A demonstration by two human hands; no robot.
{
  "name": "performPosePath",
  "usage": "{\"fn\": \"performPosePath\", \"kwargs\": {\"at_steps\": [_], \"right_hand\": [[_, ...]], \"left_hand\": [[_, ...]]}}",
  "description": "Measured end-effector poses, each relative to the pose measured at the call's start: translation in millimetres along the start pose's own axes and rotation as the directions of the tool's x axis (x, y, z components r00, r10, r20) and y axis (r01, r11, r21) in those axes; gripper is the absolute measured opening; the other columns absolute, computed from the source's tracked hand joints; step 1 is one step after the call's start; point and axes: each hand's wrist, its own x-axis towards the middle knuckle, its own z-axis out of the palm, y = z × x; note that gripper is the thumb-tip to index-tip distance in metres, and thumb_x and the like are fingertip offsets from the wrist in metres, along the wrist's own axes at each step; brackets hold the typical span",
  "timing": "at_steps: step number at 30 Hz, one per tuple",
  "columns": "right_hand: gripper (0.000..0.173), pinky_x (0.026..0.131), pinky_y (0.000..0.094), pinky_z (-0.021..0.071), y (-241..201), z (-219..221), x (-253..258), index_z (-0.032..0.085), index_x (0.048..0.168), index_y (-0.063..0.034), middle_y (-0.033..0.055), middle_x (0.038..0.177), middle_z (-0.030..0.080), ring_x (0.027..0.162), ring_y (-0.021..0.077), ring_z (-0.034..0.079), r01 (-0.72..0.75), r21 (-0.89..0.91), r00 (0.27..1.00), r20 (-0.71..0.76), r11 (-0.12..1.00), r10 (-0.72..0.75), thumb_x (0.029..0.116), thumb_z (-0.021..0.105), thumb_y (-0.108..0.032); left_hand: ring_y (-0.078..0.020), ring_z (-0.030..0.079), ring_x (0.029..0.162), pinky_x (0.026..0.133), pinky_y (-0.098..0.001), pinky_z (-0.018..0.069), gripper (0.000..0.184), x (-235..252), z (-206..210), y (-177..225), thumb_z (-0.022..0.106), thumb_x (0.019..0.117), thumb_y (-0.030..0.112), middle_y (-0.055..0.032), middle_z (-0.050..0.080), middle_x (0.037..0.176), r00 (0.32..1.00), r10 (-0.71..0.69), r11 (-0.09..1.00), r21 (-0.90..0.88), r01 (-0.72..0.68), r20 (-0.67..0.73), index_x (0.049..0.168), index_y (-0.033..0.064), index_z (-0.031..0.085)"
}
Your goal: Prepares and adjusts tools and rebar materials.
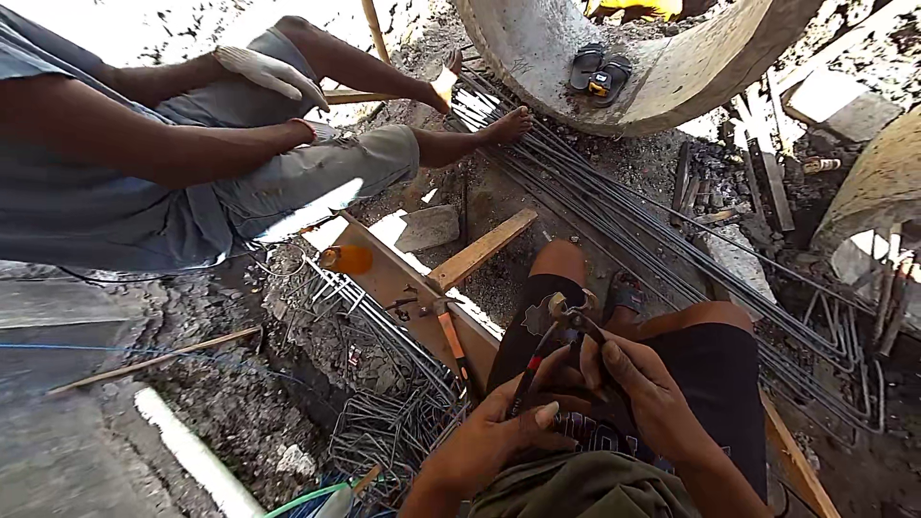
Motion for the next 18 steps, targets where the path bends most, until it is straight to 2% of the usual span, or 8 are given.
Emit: {"fn": "performPosePath", "kwargs": {"at_steps": [2,5,7,8,11,13,15,18], "right_hand": [[0.048,0.085,0.0184,0.048,7,3,1,0.06,0.085,-0.0139,-0.0058,0.09,0.061,0.09,0.0,0.058,0.007,-0.115,0.996,-0.088,0.993,-0.017,0.1105,0.035,-0.046],[0.049,0.103,0.0287,0.0516,12,24,-1,0.062,0.088,-0.0089,0.0027,0.108,0.071,0.112,0.0104,0.065,-0.058,-0.123,0.981,-0.19,0.991,0.033,0.112,0.033,-0.04],[0.046,0.103,0.0307,0.0535,13,38,-1,0.063,0.091,-0.0057,0.0049,0.104,0.072,0.111,0.0134,0.068,-0.087,-0.116,0.966,-0.252,0.989,0.055,0.1128,0.032,-0.032],[0.045,0.102,0.0298,0.0542,13,39,-1,0.064,0.092,-0.0049,0.0047,0.103,0.072,0.109,0.0129,0.068,-0.092,-0.118,0.96,-0.273,0.989,0.056,0.1128,0.032,-0.029],[0.045,0.097,0.0271,0.0559,15,37,-4,0.067,0.095,-0.0067,0.0012,0.099,0.072,0.103,0.0095,0.069,-0.105,-0.191,0.95,-0.309,0.976,0.042,0.1131,0.032,-0.029],[0.046,0.098,0.0315,0.0493,15,35,-5,0.071,0.101,-0.0117,-0.0032,0.104,0.072,0.106,0.0076,0.064,-0.122,-0.327,0.954,-0.299,0.937,0.02,0.1123,0.032,-0.033],[0.047,0.103,0.0411,0.0401,11,32,-6,0.073,0.105,-0.0173,-0.0064,0.11,0.071,0.115,0.0082,0.06,-0.113,-0.446,0.966,-0.257,0.888,-0.006,0.1117,0.032,-0.039],[0.048,0.106,0.0434,0.0367,-2,26,-6,0.072,0.108,-0.0188,-0.0076,0.116,0.071,0.122,0.0085,0.056,-0.076,-0.483,0.987,-0.16,0.872,-0.002,0.1116,0.031,-0.042]], "left_hand": [[-0.0254,0.058,0.132,0.104,-0.0466,0.0538,0.064,5,16,-2,0.052,0.1037,0.029,-0.0073,0.054,0.149,0.986,-0.067,0.997,0.023,0.071,-0.152,0.159,0.0073,0.029],[-0.0147,0.064,0.118,0.099,-0.038,0.0569,0.047,19,44,-17,0.043,0.1068,0.013,-0.005,0.061,0.131,0.941,-0.094,0.994,0.015,0.104,-0.326,0.151,0.0008,0.033],[-0.0098,0.069,0.102,0.089,-0.0326,0.0605,0.037,26,49,-27,0.044,0.1057,0.007,-0.0003,0.067,0.115,0.926,-0.054,0.998,-0.037,0.044,-0.374,0.142,0.0027,0.04],[-0.0107,0.071,0.099,0.087,-0.0332,0.0615,0.035,27,48,-27,0.044,0.1054,0.006,-0.0002,0.069,0.112,0.926,-0.039,0.997,-0.07,0.013,-0.376,0.14,0.0036,0.042],[-0.0127,0.071,0.101,0.09,-0.0346,0.0616,0.034,22,46,-25,0.042,0.107,0.007,-0.002,0.07,0.114,0.926,-0.055,0.994,-0.109,0.015,-0.374,0.141,0.0025,0.044],[-0.0144,0.072,0.104,0.092,-0.0356,0.0612,0.036,20,44,-24,0.04,0.1081,0.007,-0.0034,0.07,0.117,0.939,-0.069,0.991,-0.134,0.025,-0.338,0.143,0.0012,0.045],[-0.0149,0.073,0.102,0.092,-0.0363,0.0614,0.031,17,42,-24,0.039,0.1081,0.008,-0.0021,0.074,0.114,0.956,-0.08,0.986,-0.165,0.034,-0.281,0.135,0.0035,0.054],[-0.0142,0.073,0.101,0.092,-0.0346,0.0608,0.028,11,35,-25,0.038,0.1091,0.014,-0.0003,0.074,0.112,0.987,-0.04,0.99,-0.141,0.018,-0.155,0.127,0.0077,0.058]]}}
